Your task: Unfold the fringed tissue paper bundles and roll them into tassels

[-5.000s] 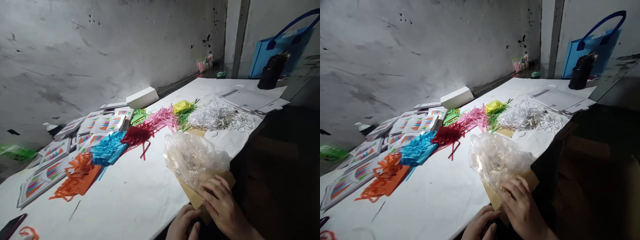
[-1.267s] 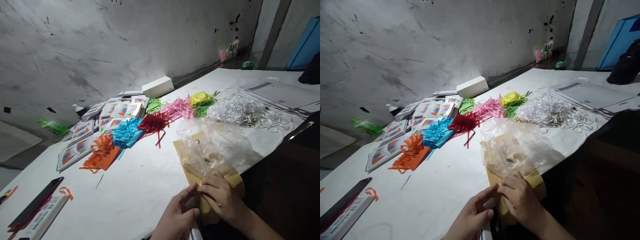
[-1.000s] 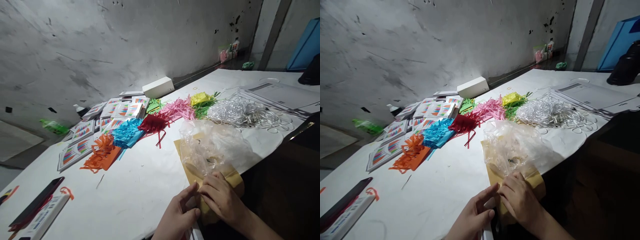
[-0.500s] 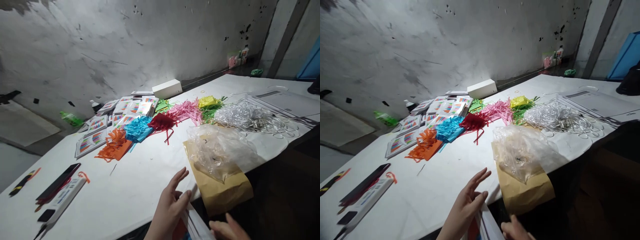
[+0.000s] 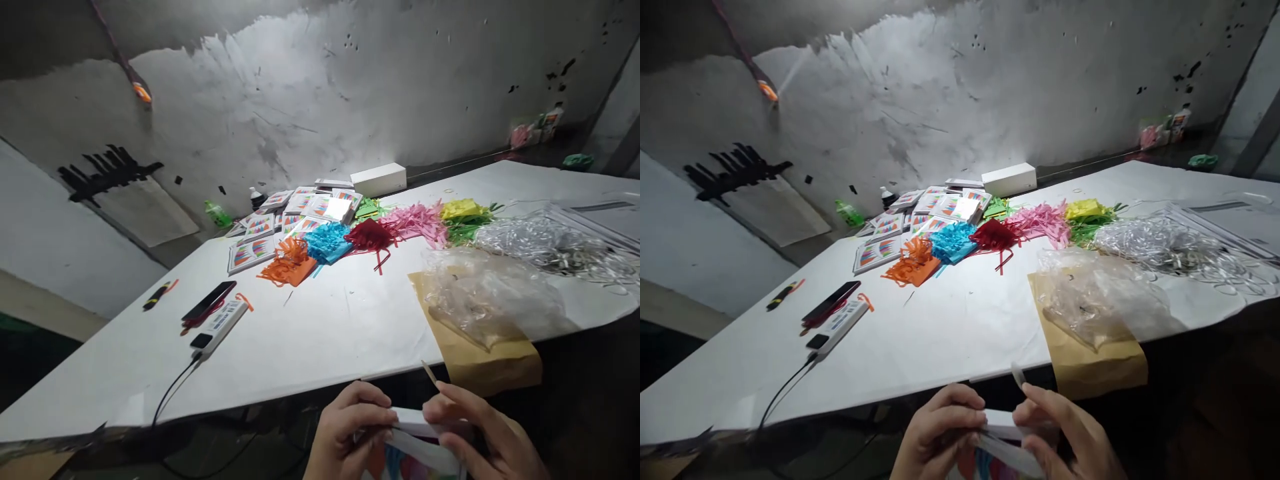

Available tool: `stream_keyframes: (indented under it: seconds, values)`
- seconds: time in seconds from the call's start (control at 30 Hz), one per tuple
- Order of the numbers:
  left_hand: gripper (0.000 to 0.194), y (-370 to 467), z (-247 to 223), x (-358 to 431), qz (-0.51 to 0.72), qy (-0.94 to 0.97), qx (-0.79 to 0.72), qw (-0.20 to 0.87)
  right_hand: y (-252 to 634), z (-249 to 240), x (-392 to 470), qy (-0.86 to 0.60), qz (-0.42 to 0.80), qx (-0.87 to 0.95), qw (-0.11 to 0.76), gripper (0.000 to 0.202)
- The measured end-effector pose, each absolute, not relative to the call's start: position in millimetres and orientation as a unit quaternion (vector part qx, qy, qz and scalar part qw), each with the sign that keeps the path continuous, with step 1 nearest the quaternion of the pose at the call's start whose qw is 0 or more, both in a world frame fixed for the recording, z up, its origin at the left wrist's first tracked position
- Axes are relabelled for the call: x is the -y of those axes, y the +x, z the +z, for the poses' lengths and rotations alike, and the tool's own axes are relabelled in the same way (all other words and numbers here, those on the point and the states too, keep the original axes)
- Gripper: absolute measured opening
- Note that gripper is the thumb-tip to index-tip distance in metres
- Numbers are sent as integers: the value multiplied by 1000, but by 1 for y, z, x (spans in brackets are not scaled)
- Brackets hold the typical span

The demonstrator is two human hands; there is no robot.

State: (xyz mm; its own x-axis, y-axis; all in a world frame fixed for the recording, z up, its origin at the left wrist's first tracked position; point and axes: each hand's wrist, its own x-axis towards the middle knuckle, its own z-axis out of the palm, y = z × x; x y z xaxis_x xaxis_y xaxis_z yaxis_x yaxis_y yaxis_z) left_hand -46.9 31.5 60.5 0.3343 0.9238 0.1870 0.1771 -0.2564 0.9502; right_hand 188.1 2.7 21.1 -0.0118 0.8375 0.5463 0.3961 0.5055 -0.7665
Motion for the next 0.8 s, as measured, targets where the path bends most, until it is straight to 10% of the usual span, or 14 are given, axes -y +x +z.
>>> stream_keyframes:
  seconds: [0.37,0.6,0.8]
  values:
    - [12,-63,49,-17,437,721,-411,347,191,22,-6,-474,520,530,473,40]
    - [14,-34,54,-15,423,843,-326,-58,189,31,-7,-479,540,520,457,39]
    - [12,-4,48,-13,397,871,-289,-27,183,40,-5,-467,535,541,452,35]
